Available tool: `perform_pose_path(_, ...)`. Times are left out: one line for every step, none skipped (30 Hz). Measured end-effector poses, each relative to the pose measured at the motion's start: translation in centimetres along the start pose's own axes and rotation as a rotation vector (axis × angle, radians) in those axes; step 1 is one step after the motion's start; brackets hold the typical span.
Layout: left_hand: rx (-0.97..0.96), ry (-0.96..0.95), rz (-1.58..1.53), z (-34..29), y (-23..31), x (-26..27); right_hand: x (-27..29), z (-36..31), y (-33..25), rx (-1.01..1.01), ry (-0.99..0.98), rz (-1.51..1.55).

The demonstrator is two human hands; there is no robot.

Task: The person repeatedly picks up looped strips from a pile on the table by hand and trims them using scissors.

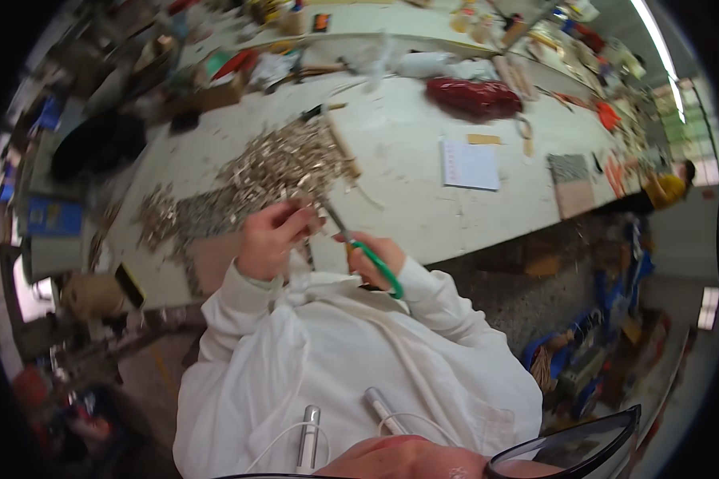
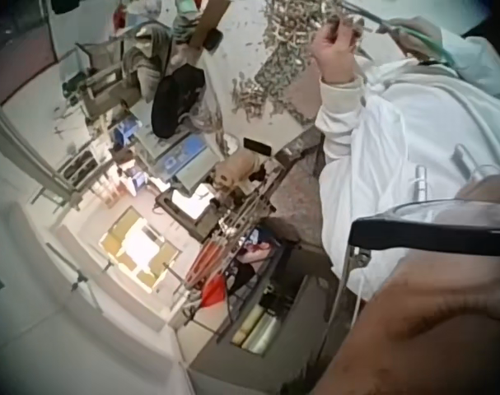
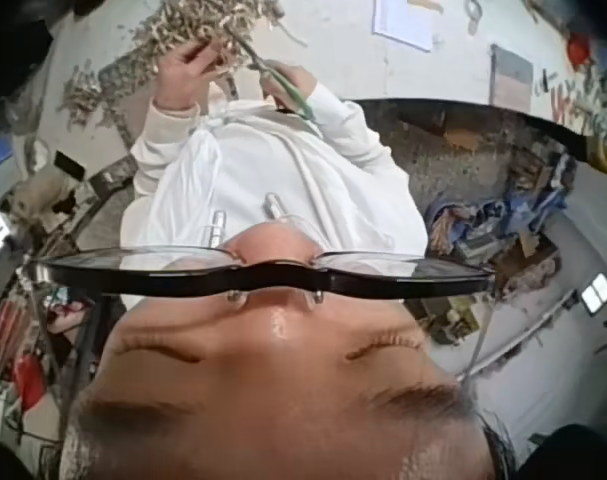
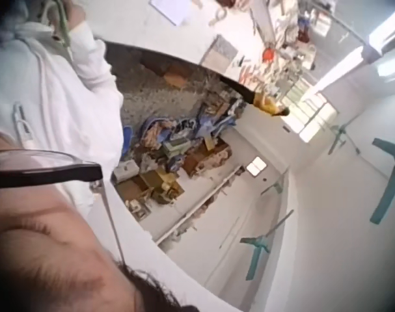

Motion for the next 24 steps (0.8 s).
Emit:
perform_pose_path(-0.023, -0.027, 0.000, 0.0, -0.1, -0.1, 0.0, -0.1, 0.5, -0.040, -0.021, 0.036)
perform_pose_path(-0.046, -0.060, 0.002, -0.3, -0.2, -0.1, -0.3, 0.0, 0.3, -0.072, -0.048, 0.046)
perform_pose_path(-0.035, -0.029, -0.001, -0.5, -0.4, 0.1, -0.3, 0.2, -0.2, -0.037, -0.048, 0.021)
perform_pose_path(-0.066, -0.033, -0.027, -0.7, -0.3, 0.1, -0.3, 0.4, -0.5, -0.001, -0.043, -0.004)
perform_pose_path(-0.098, -0.040, -0.052, -0.9, -0.2, 0.1, -0.7, 0.5, -0.4, -0.002, -0.067, 0.004)
perform_pose_path(-0.090, -0.024, -0.051, -1.0, -0.3, 0.5, -0.6, 0.5, -0.6, 0.005, -0.048, -0.022)
perform_pose_path(-0.064, -0.014, -0.001, -1.1, -0.6, 0.8, -0.5, 0.6, -0.7, 0.012, -0.027, -0.049)
perform_pose_path(-0.037, -0.005, 0.049, -1.2, -0.8, 1.0, -0.6, 0.7, -0.6, 0.013, -0.039, -0.042)
perform_pose_path(-0.054, -0.018, 0.025, -1.3, -0.8, 1.0, -0.6, 0.8, -0.6, 0.015, -0.040, -0.048)
perform_pose_path(-0.048, -0.010, 0.024, -1.4, -1.0, 1.2, -0.7, 0.9, -0.5, 0.016, -0.040, -0.054)
perform_pose_path(-0.031, -0.027, 0.010, -1.4, -1.4, 1.3, -1.0, 1.1, -0.7, 0.071, -0.038, -0.068)
perform_pose_path(-0.015, -0.048, -0.006, -1.4, -1.8, 1.2, -1.1, 1.1, -0.7, 0.068, -0.043, -0.065)
perform_pose_path(-0.011, -0.044, -0.009, -1.5, -1.9, 1.3, -1.2, 1.2, -0.7, 0.057, -0.044, -0.072)
perform_pose_path(-0.009, -0.057, -0.013, -1.6, -1.9, 1.3, -1.2, 1.3, -0.7, 0.047, -0.044, -0.080)
perform_pose_path(-0.010, -0.071, -0.017, -1.6, -1.9, 1.2, -1.3, 1.4, -0.6, 0.044, -0.048, -0.079)
perform_pose_path(-0.008, -0.069, -0.020, -1.5, -2.0, 1.3, -1.2, 1.5, -0.9, 0.074, -0.020, -0.106)
perform_pose_path(-0.006, -0.066, -0.011, -1.5, -2.1, 1.3, -1.1, 1.5, -1.1, 0.105, 0.008, -0.133)
perform_pose_path(-0.003, -0.062, 0.004, -1.4, -2.1, 1.3, -1.1, 1.5, -1.1, 0.107, 0.004, -0.129)
perform_pose_path(-0.001, -0.058, 0.006, -1.4, -2.0, 1.1, -1.0, 1.5, -1.0, 0.084, -0.001, -0.109)
perform_pose_path(-0.003, -0.054, -0.002, -1.3, -1.8, 0.9, -0.8, 1.5, -0.8, 0.062, -0.007, -0.089)
perform_pose_path(-0.007, -0.052, -0.014, -1.3, -1.7, 0.9, -0.8, 1.5, -1.0, 0.061, -0.009, -0.089)
perform_pose_path(-0.006, -0.051, -0.015, -1.2, -1.7, 1.0, -0.6, 1.5, -1.0, 0.028, -0.001, -0.093)
perform_pose_path(-0.011, -0.053, -0.029, -1.1, -1.8, 1.2, -0.5, 1.6, -0.9, -0.005, 0.007, -0.097)
perform_pose_path(-0.016, -0.054, -0.044, -1.0, -1.9, 1.2, -0.5, 1.6, -0.8, -0.006, 0.005, -0.097)
Point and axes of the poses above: each hand's wrist, its own z-axis towards the middle knuckle, its own x-axis out of the back of the hand, y = z × x, the point moved 8 cm from there along z, towards the middle knuckle, and after that the axes turned 15 degrees about -y, right-handed, at the moved point
